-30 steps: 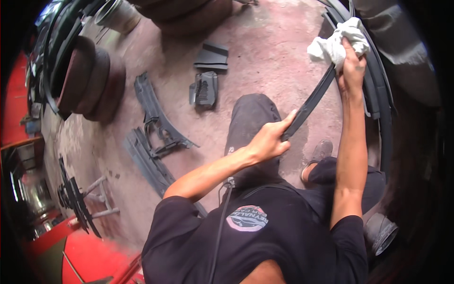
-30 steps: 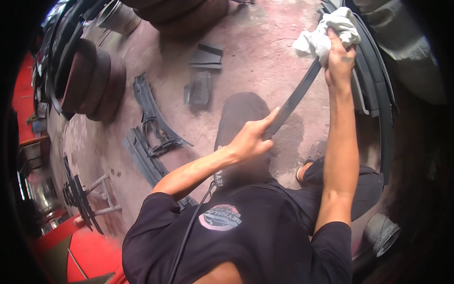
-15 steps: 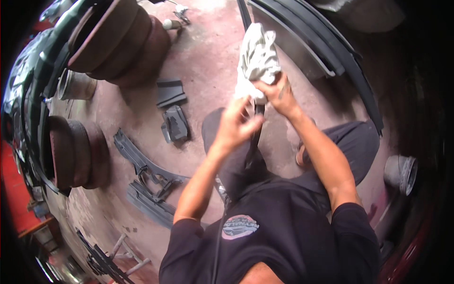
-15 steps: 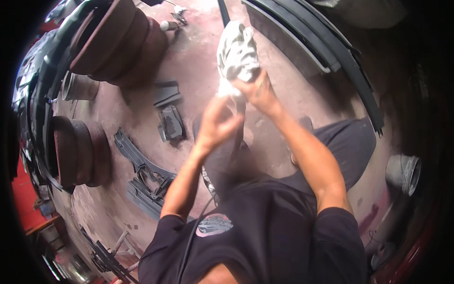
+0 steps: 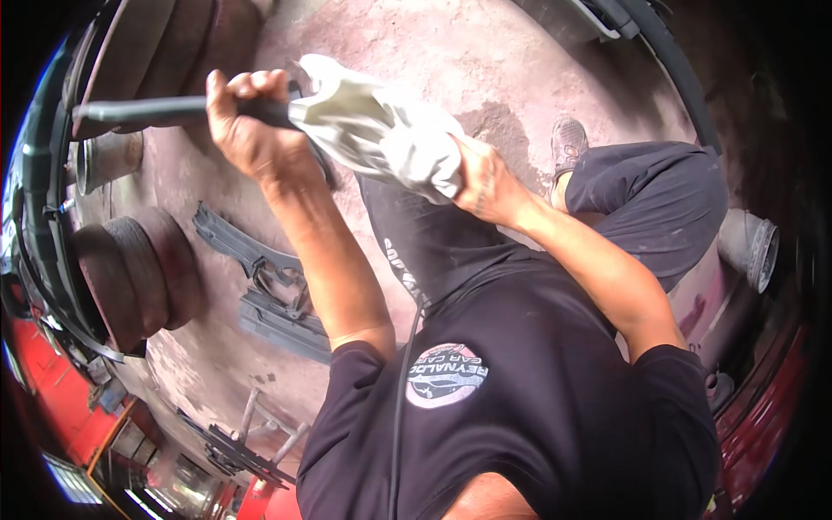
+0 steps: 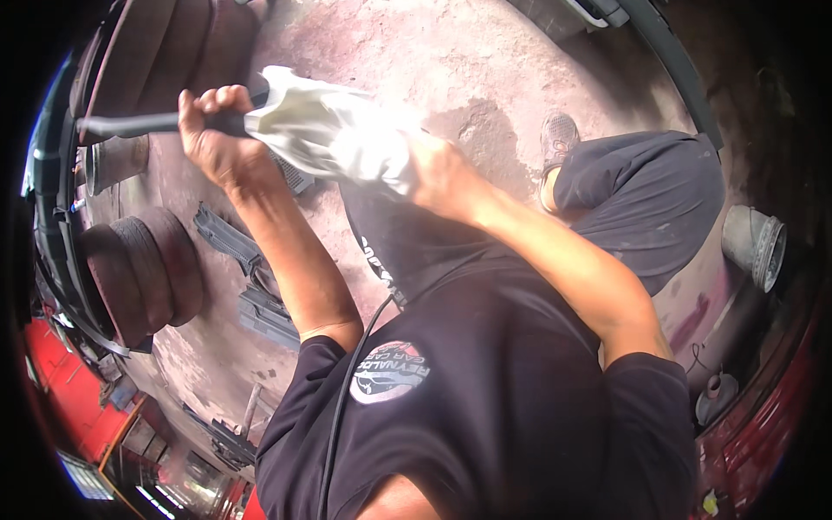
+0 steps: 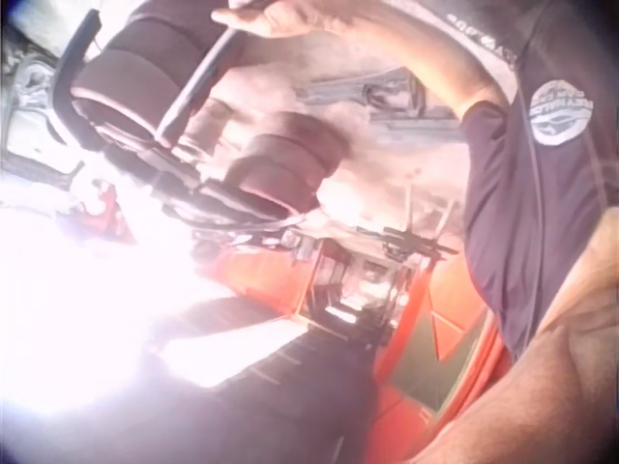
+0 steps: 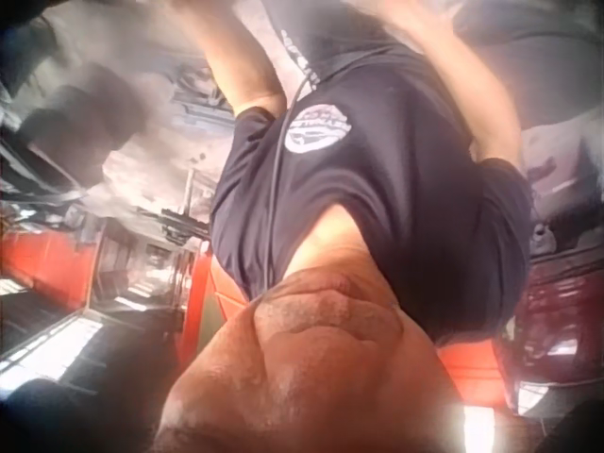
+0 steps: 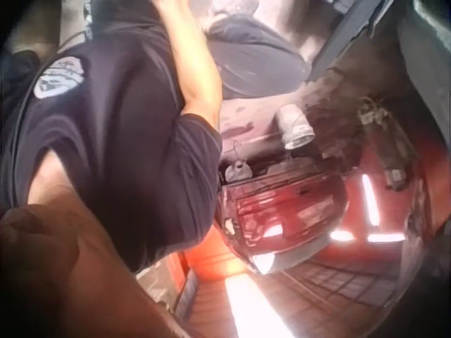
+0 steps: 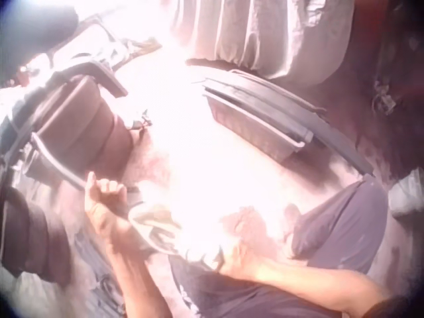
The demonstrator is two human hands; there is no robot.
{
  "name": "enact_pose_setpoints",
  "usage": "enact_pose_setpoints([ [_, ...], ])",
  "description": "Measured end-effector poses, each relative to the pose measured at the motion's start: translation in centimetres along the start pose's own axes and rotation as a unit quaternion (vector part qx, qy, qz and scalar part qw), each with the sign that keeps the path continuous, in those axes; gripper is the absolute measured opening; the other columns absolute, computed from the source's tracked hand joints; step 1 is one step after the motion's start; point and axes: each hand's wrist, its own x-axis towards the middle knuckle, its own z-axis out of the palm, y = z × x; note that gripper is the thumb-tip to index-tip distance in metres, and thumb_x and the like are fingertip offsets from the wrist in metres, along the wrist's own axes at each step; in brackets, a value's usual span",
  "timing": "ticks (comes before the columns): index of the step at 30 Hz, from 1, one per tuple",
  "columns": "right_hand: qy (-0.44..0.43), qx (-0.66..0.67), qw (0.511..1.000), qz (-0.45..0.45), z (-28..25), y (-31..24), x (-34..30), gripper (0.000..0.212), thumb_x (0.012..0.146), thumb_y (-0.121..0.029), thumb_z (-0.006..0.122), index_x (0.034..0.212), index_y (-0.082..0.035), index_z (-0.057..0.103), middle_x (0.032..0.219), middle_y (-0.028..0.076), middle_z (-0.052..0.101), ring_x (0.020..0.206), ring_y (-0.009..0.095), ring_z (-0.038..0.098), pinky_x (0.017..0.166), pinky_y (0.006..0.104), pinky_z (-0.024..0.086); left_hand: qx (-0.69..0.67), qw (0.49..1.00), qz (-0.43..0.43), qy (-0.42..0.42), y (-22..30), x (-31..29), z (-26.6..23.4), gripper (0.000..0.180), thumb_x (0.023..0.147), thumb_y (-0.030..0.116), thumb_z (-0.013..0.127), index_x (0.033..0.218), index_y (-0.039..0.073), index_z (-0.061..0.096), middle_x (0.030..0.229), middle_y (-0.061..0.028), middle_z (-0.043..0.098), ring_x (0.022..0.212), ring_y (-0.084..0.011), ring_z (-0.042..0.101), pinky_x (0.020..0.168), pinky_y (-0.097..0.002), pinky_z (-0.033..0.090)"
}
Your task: The person wipes various disassembled black plastic car parts with a white cloth. They handle multiple items including a grille, a long trim piece, and smaller components, cleaning them one by one in a workshop setting.
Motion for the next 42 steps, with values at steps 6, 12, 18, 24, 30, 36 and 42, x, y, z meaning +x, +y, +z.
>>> enact_pose_setpoints([
  [6, -0.148, -0.011, 0.981, 0.124, -2.5, 4.0, -6.2, 0.033, 0.085, -0.009, 0.071, 0.117, 0.000, 0.065, 0.098, 0.019, 0.073, 0.089, 0.033, 0.073, 0.081, 0.0396, 0.058, -0.125, 0.982, -0.044, -0.138, 4.6, 1.9, -8.9, 0.035, 0.101, 0.023, 0.066, 0.074, 0.012, 0.046, 0.067, 0.0018, 0.037, 0.055, -0.0107, 0.036, 0.052, -0.0265, 0.037],
  [12, -0.154, -0.006, 0.971, 0.184, -12.1, 3.3, -0.7, 0.027, 0.090, -0.013, 0.067, 0.115, -0.006, 0.074, 0.109, 0.013, 0.077, 0.091, 0.022, 0.075, 0.081, 0.0328, 0.059, -0.139, 0.984, 0.001, -0.110, 6.0, 0.5, -12.3, 0.044, 0.101, 0.041, 0.062, 0.073, 0.010, 0.048, 0.066, -0.0005, 0.037, 0.062, -0.0142, 0.030, 0.049, -0.0282, 0.030],
  [18, -0.141, -0.009, 0.985, -0.094, 4.2, -3.2, 6.4, 0.049, 0.076, -0.005, 0.073, 0.125, -0.003, 0.066, 0.108, 0.021, 0.071, 0.091, 0.035, 0.072, 0.080, 0.0415, 0.059, -0.097, 0.974, -0.003, -0.203, 5.1, -1.5, -6.1, 0.049, 0.097, 0.050, 0.067, 0.073, 0.013, 0.044, 0.062, 0.0032, 0.033, 0.055, -0.0093, 0.025, 0.042, -0.0242, 0.022],
  [24, -0.166, 0.008, 0.986, -0.030, 1.5, 0.9, -1.4, 0.063, 0.072, 0.009, 0.063, 0.134, -0.003, 0.058, 0.125, 0.024, 0.066, 0.110, 0.040, 0.068, 0.090, 0.0451, 0.058, -0.239, 0.917, 0.001, -0.319, 9.8, -3.3, -4.7, 0.044, 0.095, 0.032, 0.075, 0.071, 0.014, 0.043, 0.053, 0.0051, 0.039, 0.045, -0.0055, 0.033, 0.038, -0.0202, 0.031],
  [30, -0.182, -0.006, 0.983, 0.033, -2.1, 7.0, -6.1, 0.047, 0.075, 0.008, 0.059, 0.119, -0.004, 0.070, 0.124, 0.021, 0.069, 0.119, 0.037, 0.066, 0.102, 0.0404, 0.054, -0.158, 0.889, -0.013, -0.430, 14.6, -3.8, -4.5, 0.045, 0.094, 0.036, 0.076, 0.069, 0.009, 0.050, 0.054, 0.0019, 0.046, 0.042, -0.0069, 0.041, 0.037, -0.0227, 0.049],
  [36, -0.126, -0.057, 0.990, -0.033, -2.9, 2.8, -1.7, 0.038, 0.078, 0.005, 0.059, 0.112, -0.006, 0.072, 0.114, 0.017, 0.072, 0.105, 0.035, 0.068, 0.093, 0.0399, 0.055, -0.047, 0.923, -0.055, -0.378, 16.4, -5.0, -8.6, 0.056, 0.084, 0.060, 0.077, 0.088, 0.007, 0.057, 0.058, 0.0010, 0.047, 0.046, -0.0079, 0.047, 0.040, -0.0235, 0.053],
  [42, -0.188, 0.048, 0.968, -0.160, 5.6, -4.6, -2.5, 0.044, 0.073, -0.001, 0.065, 0.117, 0.000, 0.068, 0.124, 0.022, 0.064, 0.128, 0.042, 0.055, 0.111, 0.0514, 0.043, 0.127, 0.945, 0.122, -0.276, 15.2, -6.8, -7.6, 0.024, 0.110, 0.029, 0.050, 0.107, 0.006, 0.057, 0.055, 0.0011, 0.046, 0.044, -0.0092, 0.043, 0.047, -0.0271, 0.043],
])
